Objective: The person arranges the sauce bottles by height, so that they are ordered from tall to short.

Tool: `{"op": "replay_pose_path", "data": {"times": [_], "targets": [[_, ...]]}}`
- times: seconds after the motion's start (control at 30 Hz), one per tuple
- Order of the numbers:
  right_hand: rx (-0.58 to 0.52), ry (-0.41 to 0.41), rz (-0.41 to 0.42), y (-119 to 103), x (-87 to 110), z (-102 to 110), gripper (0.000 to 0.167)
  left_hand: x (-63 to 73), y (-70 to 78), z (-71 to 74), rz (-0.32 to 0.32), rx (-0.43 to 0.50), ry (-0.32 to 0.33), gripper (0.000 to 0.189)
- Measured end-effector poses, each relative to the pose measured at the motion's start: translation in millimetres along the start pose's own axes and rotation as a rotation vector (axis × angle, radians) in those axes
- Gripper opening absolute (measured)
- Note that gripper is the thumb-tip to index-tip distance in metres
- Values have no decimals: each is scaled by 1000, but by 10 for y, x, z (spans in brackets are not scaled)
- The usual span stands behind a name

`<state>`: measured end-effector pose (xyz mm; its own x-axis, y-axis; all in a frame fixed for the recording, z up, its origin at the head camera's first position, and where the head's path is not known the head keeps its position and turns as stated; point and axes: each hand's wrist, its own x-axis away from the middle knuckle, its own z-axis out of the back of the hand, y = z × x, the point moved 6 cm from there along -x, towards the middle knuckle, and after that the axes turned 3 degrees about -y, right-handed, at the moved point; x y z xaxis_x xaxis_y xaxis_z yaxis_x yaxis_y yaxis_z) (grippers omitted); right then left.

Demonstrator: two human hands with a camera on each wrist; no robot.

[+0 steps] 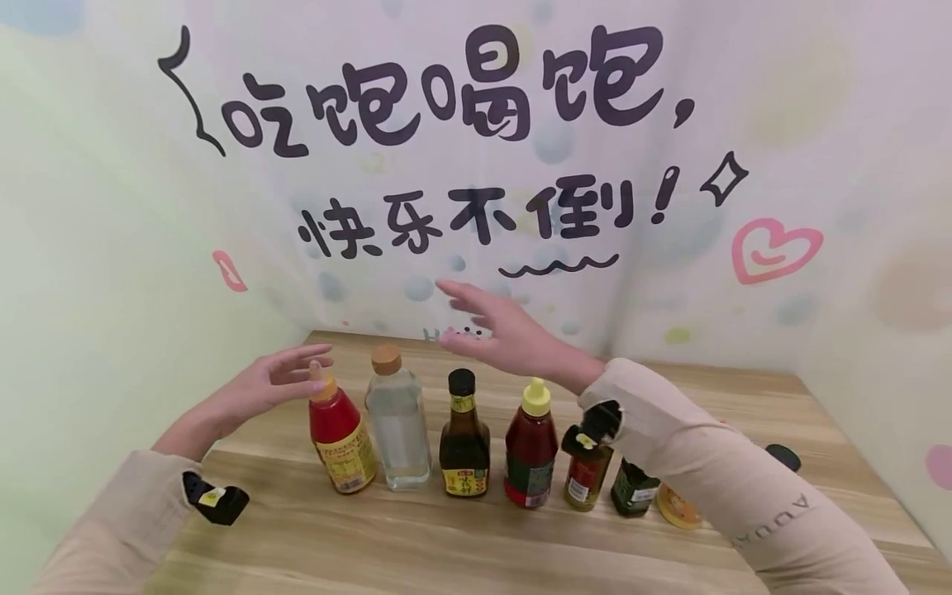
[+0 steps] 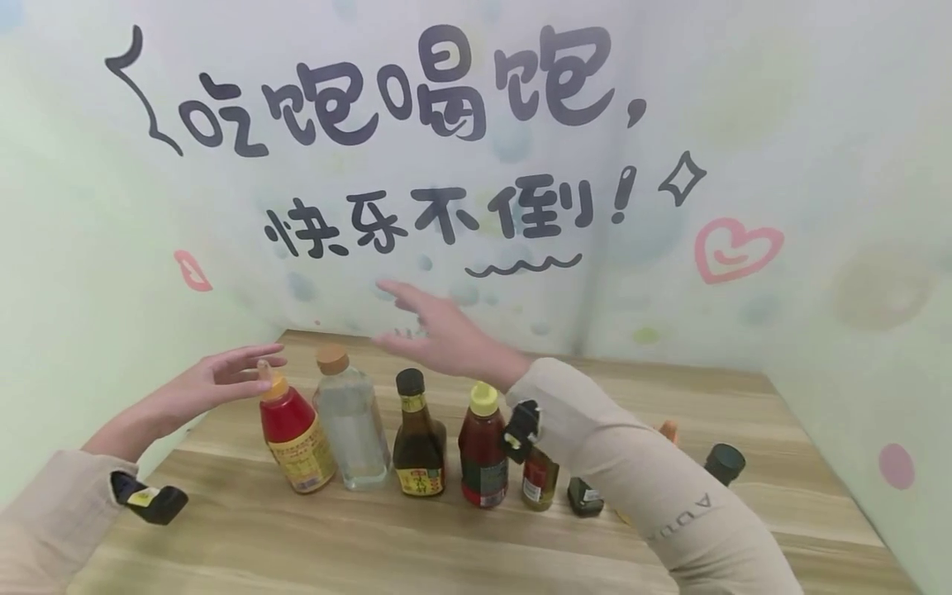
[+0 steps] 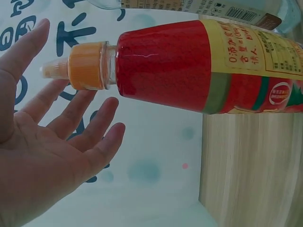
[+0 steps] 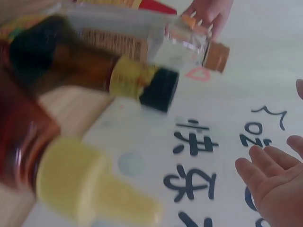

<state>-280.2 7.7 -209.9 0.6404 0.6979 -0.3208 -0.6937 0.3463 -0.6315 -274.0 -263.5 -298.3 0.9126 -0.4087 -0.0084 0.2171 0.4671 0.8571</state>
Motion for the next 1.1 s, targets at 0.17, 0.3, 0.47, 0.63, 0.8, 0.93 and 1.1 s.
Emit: {"op": "replay_pose_path", "data": {"times": [0.17,0.3,0.47,0.63,0.8,0.93,1.1], "targets": [[-190,-11,-35,-17,-150,-234,60,-9,-34,2,-1,13,-13,53],[-255,-16,-67,12,-247,-423,61,-25,-81,-26,-10,48,-27,54],[-303,-18,-128,43,-333,-641,63,-47,-149,-72,-8,67,-48,56],[-304,-12,-193,95,-382,-791,63,-63,-203,-83,4,56,-31,54],[-308,25,-196,151,-407,-883,59,-64,-202,-89,-12,47,-37,55],[-323,37,-188,149,-390,-939,54,-67,-197,-104,-11,47,-43,55],[-322,63,-172,-28,-312,-899,47,-91,-243,-124,3,41,-40,53]]}}
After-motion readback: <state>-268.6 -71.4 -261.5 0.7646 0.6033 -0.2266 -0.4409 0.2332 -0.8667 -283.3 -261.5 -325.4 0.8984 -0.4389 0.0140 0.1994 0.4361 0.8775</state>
